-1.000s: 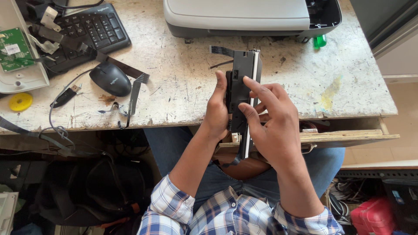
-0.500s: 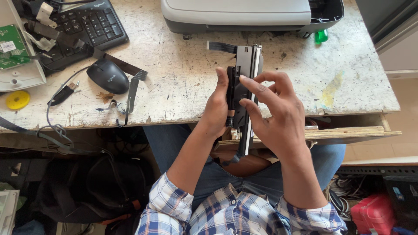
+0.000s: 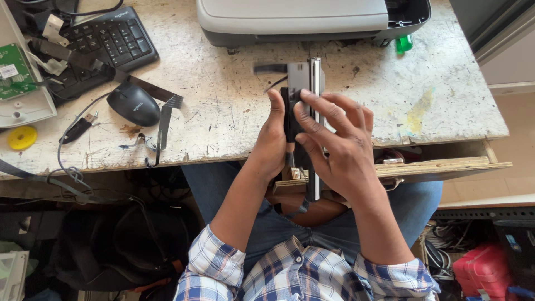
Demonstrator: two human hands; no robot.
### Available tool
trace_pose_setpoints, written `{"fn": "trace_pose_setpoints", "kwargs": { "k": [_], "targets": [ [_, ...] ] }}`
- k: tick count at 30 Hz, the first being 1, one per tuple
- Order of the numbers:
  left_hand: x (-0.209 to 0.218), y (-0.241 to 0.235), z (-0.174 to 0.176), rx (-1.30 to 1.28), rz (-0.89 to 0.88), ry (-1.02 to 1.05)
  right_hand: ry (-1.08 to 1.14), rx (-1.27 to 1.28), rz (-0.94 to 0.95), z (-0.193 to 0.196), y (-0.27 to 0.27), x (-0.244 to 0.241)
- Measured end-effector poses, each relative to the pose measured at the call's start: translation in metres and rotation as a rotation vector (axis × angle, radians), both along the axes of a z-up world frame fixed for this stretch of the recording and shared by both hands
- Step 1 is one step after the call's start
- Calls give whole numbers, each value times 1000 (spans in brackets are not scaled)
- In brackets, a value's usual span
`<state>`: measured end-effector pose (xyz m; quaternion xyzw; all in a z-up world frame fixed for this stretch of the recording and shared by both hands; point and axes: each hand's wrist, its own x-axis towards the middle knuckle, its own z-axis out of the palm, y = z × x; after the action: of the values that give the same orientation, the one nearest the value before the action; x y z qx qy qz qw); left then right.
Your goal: The person removes a ribbon cable from a black plastic housing and then attaches the housing to a larger electronic component with a circuit board. The person aligns and secures the parts together by hand.
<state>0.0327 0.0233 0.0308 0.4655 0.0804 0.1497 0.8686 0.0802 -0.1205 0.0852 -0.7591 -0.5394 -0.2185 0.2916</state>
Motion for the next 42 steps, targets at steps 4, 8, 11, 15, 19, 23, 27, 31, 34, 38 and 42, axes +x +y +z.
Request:
{"fn": "trace_pose_setpoints", "kwargs": {
  "k": [4, 8, 11, 15, 19, 23, 27, 31, 34, 38, 42],
  "targets": [
    [1, 0, -6, 23, 18, 44, -32, 22, -19, -1, 2, -1],
    [1, -1, -4, -49, 8, 13, -39, 19, -38, -2, 1, -3],
    [0, -1, -2, -60, 2, 3, -46, 51, -48, -5, 4, -5],
    [0, 1, -3, -97, 1, 23, -111, 19, -98, -9, 3, -9],
    [-1, 2, -4, -105, -23, -77, -23, 51, -33, -11, 3, -5],
    [-3, -1, 5, -61, -23, -44, 159, 181, -23, -9, 7, 10],
    [-5, -1, 15, -39, -77, -95, 486, 339, 30, -2, 11, 28],
    [-4, -1, 11, 21, -84, -31, 982, 283, 289, 2, 14, 51],
    [-1, 1, 6, 39, -95, -25, 1224, 244, 385, 1, 12, 58],
    [-2, -1, 4, 8, -81, -34, 1264, 131, 288, 2, 5, 57],
    [-6, -4, 17, -36, -111, -116, 1324, 158, 349, 11, 3, 52]
  ]
}}
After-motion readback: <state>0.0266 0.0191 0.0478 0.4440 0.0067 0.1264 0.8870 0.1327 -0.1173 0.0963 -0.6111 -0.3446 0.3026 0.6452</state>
